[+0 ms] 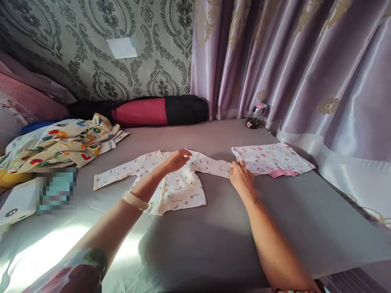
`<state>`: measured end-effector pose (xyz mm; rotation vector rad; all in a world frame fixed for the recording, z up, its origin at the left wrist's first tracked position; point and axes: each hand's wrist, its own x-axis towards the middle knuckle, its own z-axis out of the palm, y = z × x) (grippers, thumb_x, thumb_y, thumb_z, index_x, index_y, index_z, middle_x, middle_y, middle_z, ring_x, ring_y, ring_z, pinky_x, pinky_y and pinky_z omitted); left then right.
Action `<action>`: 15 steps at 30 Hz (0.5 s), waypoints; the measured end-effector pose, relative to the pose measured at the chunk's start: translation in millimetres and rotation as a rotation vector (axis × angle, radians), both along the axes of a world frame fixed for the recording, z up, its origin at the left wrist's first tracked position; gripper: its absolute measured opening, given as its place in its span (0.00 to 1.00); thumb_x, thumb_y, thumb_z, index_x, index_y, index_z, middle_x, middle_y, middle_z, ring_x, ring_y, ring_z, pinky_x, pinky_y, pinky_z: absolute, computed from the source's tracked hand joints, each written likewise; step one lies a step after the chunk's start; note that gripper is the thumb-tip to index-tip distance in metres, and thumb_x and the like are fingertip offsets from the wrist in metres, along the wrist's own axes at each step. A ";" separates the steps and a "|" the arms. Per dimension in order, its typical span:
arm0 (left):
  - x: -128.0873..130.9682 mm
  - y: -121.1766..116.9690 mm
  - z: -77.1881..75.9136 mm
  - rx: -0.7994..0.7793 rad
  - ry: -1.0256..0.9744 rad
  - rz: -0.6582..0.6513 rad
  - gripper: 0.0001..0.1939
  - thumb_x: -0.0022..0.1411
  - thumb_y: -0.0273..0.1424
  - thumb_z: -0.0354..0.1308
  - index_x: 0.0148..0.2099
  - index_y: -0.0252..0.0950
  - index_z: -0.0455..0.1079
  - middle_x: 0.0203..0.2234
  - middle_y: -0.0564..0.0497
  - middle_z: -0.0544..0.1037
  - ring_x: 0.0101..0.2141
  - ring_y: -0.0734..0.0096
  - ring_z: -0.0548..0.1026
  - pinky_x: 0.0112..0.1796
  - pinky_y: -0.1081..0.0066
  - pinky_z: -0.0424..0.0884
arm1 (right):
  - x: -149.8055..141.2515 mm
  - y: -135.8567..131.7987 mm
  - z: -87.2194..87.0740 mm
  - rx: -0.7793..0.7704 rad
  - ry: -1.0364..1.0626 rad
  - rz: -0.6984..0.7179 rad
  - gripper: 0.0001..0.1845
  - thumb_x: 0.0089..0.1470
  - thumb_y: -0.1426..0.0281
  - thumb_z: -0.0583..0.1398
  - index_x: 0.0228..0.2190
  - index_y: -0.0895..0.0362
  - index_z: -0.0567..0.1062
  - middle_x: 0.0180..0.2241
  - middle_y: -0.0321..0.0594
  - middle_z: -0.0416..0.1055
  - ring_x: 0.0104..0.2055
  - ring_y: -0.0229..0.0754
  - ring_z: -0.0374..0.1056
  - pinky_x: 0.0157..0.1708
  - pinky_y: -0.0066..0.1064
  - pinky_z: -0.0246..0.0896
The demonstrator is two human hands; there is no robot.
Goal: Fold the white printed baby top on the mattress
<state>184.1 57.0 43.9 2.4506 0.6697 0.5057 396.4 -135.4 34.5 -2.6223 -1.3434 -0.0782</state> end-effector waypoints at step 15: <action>59.2 25.2 -43.6 0.024 0.134 0.147 0.17 0.62 0.20 0.49 0.51 0.34 0.71 0.45 0.42 0.74 0.48 0.61 0.74 0.52 0.62 0.70 | 8.5 0.6 -2.5 0.713 0.552 0.001 0.11 0.53 0.60 0.60 0.33 0.55 0.72 0.33 0.42 0.75 0.35 0.45 0.70 0.38 0.37 0.66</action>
